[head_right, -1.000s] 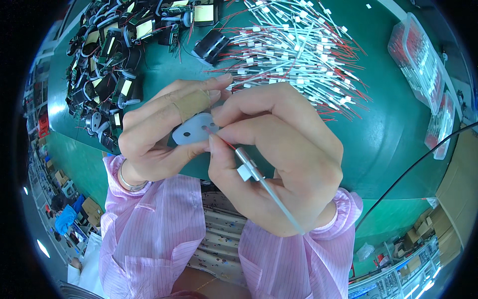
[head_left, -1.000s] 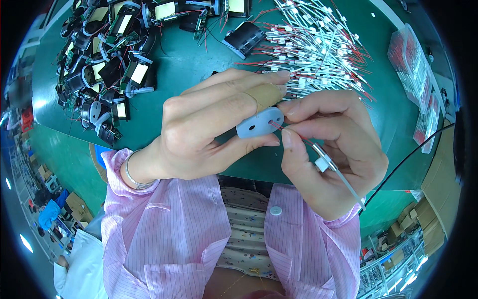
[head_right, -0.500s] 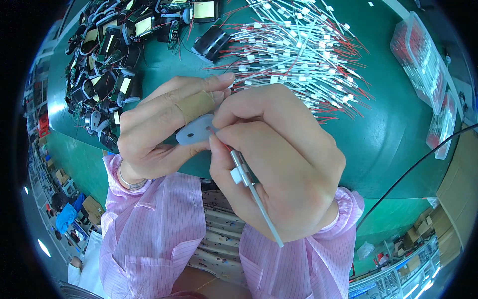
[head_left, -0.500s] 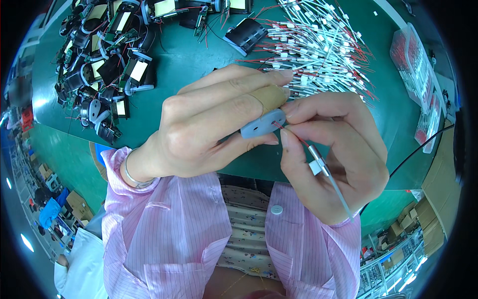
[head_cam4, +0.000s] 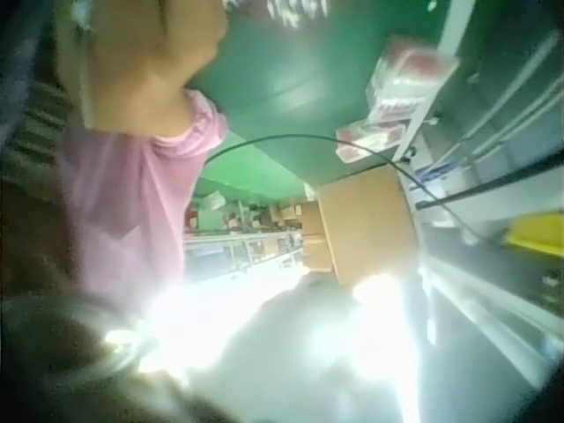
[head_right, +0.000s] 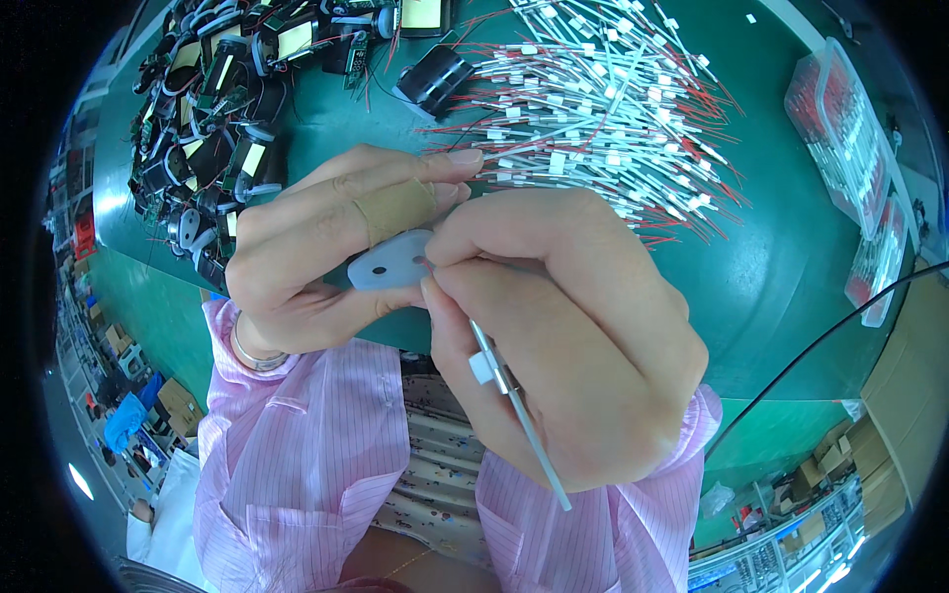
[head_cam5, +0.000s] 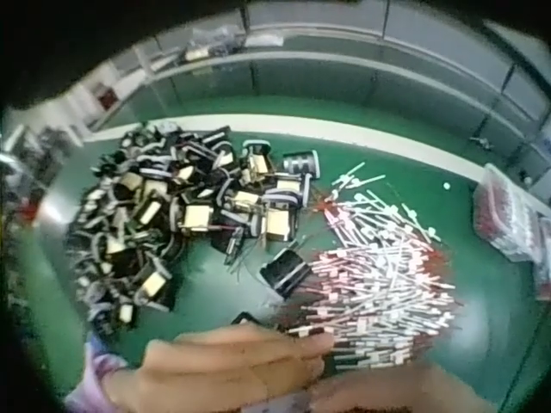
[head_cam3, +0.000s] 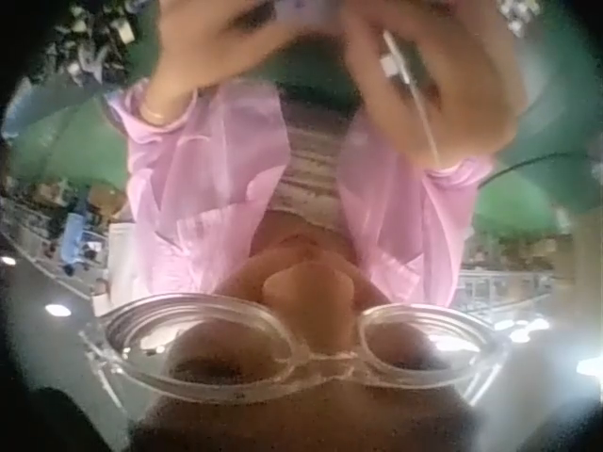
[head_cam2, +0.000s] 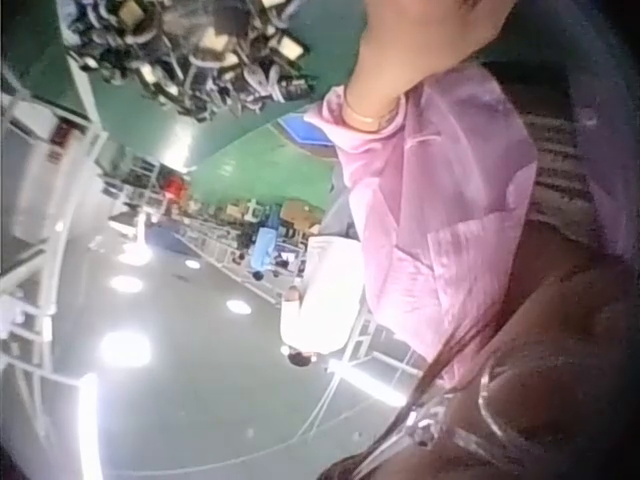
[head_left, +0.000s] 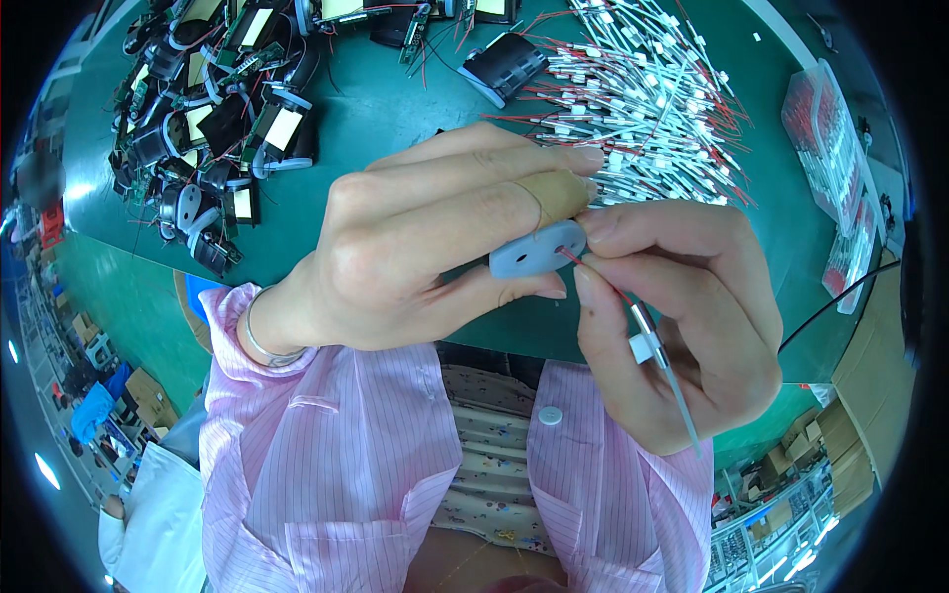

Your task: The person assembles small electronic components by hand, inserting wires into plastic electronic housings.

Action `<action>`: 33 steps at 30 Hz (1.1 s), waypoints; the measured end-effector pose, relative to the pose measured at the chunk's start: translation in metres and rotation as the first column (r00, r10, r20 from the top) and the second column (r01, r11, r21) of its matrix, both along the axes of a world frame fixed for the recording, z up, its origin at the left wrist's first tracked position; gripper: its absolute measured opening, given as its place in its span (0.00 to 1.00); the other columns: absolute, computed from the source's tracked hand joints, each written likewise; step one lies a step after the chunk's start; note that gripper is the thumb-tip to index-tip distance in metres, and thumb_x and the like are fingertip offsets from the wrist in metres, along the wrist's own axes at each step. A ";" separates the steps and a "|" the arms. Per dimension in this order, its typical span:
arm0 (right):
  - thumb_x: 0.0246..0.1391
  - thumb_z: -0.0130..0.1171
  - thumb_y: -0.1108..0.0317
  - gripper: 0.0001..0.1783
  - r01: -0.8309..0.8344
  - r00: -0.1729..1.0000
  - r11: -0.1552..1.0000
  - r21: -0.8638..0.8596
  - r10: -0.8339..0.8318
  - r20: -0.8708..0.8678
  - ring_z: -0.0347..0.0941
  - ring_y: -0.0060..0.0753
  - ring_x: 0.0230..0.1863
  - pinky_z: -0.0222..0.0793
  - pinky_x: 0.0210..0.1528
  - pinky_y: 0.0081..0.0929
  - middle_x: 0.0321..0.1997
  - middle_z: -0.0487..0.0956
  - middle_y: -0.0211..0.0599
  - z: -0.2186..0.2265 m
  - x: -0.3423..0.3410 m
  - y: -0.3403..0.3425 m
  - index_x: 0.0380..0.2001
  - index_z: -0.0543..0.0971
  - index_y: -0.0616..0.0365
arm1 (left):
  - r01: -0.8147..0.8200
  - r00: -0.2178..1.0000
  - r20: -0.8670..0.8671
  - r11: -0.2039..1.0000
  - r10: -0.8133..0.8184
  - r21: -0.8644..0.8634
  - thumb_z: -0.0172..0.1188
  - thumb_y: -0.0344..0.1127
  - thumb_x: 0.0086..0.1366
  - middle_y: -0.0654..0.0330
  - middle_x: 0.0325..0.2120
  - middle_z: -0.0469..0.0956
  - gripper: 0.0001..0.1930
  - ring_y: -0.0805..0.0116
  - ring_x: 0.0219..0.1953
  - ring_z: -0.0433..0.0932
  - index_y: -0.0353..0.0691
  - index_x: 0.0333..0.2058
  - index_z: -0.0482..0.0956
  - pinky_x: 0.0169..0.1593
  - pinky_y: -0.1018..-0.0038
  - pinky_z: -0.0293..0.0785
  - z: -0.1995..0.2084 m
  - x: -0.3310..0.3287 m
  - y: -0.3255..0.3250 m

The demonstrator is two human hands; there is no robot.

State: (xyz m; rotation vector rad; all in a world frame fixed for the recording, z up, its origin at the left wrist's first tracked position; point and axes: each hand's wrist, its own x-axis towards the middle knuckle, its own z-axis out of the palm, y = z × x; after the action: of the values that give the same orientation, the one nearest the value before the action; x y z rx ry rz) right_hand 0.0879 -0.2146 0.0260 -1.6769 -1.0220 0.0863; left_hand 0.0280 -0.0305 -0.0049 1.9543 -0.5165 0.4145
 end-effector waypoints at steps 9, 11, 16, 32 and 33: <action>0.36 0.62 0.88 0.10 -0.007 1.000 1.000 -0.003 0.007 -0.014 0.77 0.35 0.34 0.75 0.36 0.21 0.36 0.76 0.52 0.002 -0.001 0.001 0.28 0.77 0.73 | 0.015 0.999 0.035 1.000 -0.015 -0.003 0.70 0.36 0.49 0.37 0.34 0.79 0.24 0.42 0.41 0.80 0.18 0.37 0.77 0.41 0.60 0.78 -0.001 0.000 0.001; 0.35 0.62 0.88 0.11 0.003 1.000 1.000 -0.008 -0.003 0.011 0.77 0.34 0.33 0.74 0.35 0.21 0.35 0.76 0.52 0.001 -0.001 0.002 0.28 0.77 0.73 | 0.010 0.999 0.034 1.000 -0.010 0.001 0.70 0.37 0.49 0.40 0.33 0.79 0.24 0.42 0.40 0.80 0.18 0.36 0.77 0.41 0.60 0.78 -0.001 0.000 0.001; 0.33 0.63 0.88 0.11 0.036 0.999 0.999 -0.032 -0.035 0.040 0.76 0.33 0.31 0.74 0.33 0.21 0.34 0.77 0.51 0.001 -0.003 0.002 0.27 0.77 0.72 | 0.018 1.000 0.012 1.000 -0.018 -0.010 0.70 0.36 0.49 0.39 0.34 0.79 0.23 0.44 0.41 0.80 0.19 0.36 0.77 0.41 0.61 0.78 -0.003 0.000 -0.001; 0.31 0.63 0.89 0.12 0.151 0.986 0.982 -0.113 -0.141 0.091 0.76 0.35 0.28 0.73 0.30 0.23 0.31 0.77 0.46 0.004 -0.015 0.007 0.26 0.77 0.72 | -0.034 0.999 0.008 0.999 0.034 0.042 0.69 0.34 0.45 0.41 0.37 0.80 0.22 0.52 0.38 0.80 0.22 0.36 0.78 0.41 0.65 0.78 -0.003 -0.002 -0.004; 0.31 0.63 0.89 0.12 0.148 0.986 0.983 -0.112 -0.138 0.090 0.76 0.35 0.28 0.73 0.30 0.23 0.31 0.77 0.46 0.005 -0.015 0.007 0.26 0.77 0.72 | -0.037 0.999 0.008 0.998 0.037 0.043 0.69 0.34 0.45 0.41 0.37 0.80 0.22 0.52 0.38 0.80 0.22 0.36 0.78 0.41 0.65 0.78 -0.003 -0.003 -0.004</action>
State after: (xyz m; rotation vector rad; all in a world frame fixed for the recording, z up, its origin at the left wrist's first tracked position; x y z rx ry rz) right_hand 0.0727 -0.2074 0.0306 -1.8705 -0.9697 -0.0167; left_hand 0.0252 -0.0347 -0.0076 2.0075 -0.4982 0.4373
